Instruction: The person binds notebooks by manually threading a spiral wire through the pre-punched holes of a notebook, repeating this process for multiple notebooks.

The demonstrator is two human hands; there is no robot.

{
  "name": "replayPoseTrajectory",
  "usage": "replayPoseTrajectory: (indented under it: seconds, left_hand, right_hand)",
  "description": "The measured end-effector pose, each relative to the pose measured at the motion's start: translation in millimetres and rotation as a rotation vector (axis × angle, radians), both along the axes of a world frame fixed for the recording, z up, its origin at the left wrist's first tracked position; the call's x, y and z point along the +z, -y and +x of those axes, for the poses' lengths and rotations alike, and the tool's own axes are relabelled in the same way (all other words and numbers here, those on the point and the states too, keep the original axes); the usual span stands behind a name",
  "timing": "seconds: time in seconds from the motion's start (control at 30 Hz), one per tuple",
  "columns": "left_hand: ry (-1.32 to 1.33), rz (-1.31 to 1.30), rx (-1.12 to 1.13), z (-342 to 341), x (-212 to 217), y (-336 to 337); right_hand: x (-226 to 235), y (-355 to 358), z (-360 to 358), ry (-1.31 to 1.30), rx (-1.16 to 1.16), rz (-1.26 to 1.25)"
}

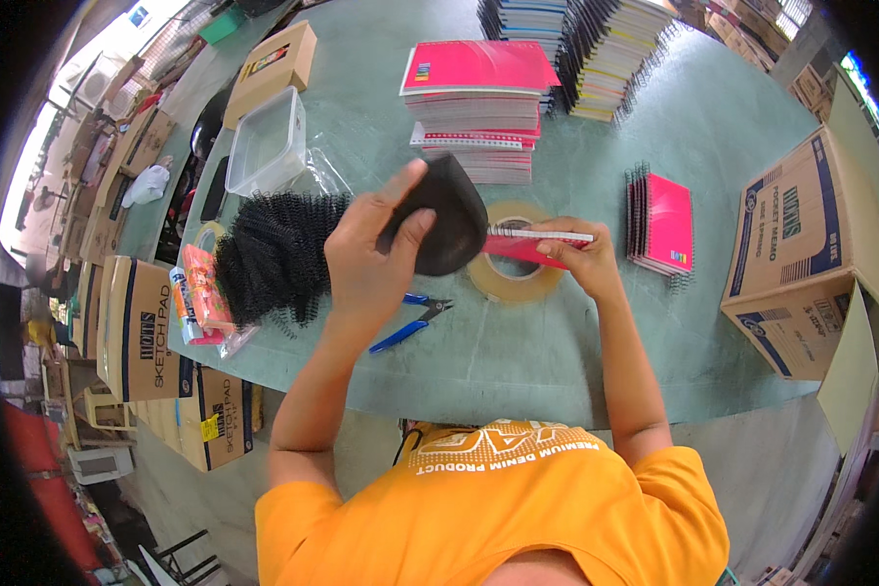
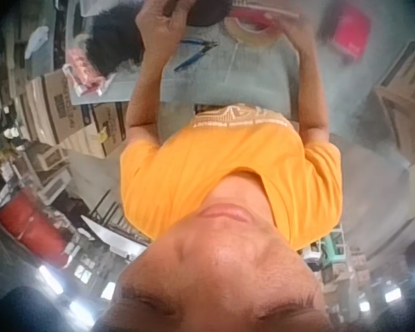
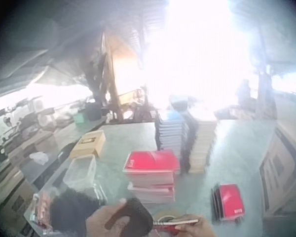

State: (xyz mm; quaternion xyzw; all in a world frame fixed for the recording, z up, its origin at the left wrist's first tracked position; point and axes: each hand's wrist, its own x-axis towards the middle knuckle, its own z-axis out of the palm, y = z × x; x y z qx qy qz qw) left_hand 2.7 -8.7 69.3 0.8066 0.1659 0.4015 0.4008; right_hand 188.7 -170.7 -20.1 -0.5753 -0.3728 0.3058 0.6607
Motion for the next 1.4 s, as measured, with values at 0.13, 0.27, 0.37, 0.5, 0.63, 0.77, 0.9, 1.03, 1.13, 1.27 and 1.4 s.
replayPoseTrajectory:
  seconds: [0.13, 0.27, 0.37, 0.5, 0.63, 0.77, 0.9, 1.03, 1.13, 1.27, 1.4]
  left_hand:
    - [-0.629, 0.329, -0.19, 2.4, -10.9, 15.4]
    - [-0.1, 0.126, -0.012, 12.5, 8.4, 3.8]
    - [-0.69, 0.468, -0.439, 7.1, -13.3, 19.6]
    - [-0.164, 0.093, -0.136, 22.4, 8.5, 12.8]
    - [-0.546, 0.39, -0.45, 22.3, -12.1, 28.1]
    - [-0.146, 0.087, -0.077, 31.0, 2.4, 26.1]
    - [-0.524, 0.352, -0.409, 27.5, -10.1, 38.4]
    - [-0.303, 0.162, -0.215, 38.5, 0.2, 31.4]
    - [-0.606, 0.164, -0.562, 12.3, -49.5, 50.1]
    - [-0.676, 0.201, -0.508, 5.9, -44.3, 57.4]
    - [-0.322, 0.534, -0.302, 30.4, -21.8, 44.5]
  right_hand:
    - [-3.2, -2.0, -0.3, 0.032, -0.029, -0.076]
    - [-2.5, 1.8, -13.6, 0.022, -0.016, -0.173]
    - [-8.4, 1.2, -12.1, 0.042, 0.001, -0.112]
    - [-10.0, 1.3, -10.2, 0.082, 0.002, -0.081]
    - [-16.6, 2.6, -9.1, 0.085, -0.004, -0.077]
    - [-13.3, 2.8, -13.1, 0.105, -0.004, -0.091]
    - [-16.6, -0.7, -9.0, 0.234, -0.035, 0.016]
    - [-9.4, 6.7, -6.2, 0.144, 0.013, -0.131]
    - [-6.6, 3.8, -4.9, 0.173, 0.005, -0.071]
    - [12.8, 8.8, -4.7, -0.001, 0.045, 0.021]
    - [7.7, 12.4, -5.0, 0.155, 0.038, 0.161]
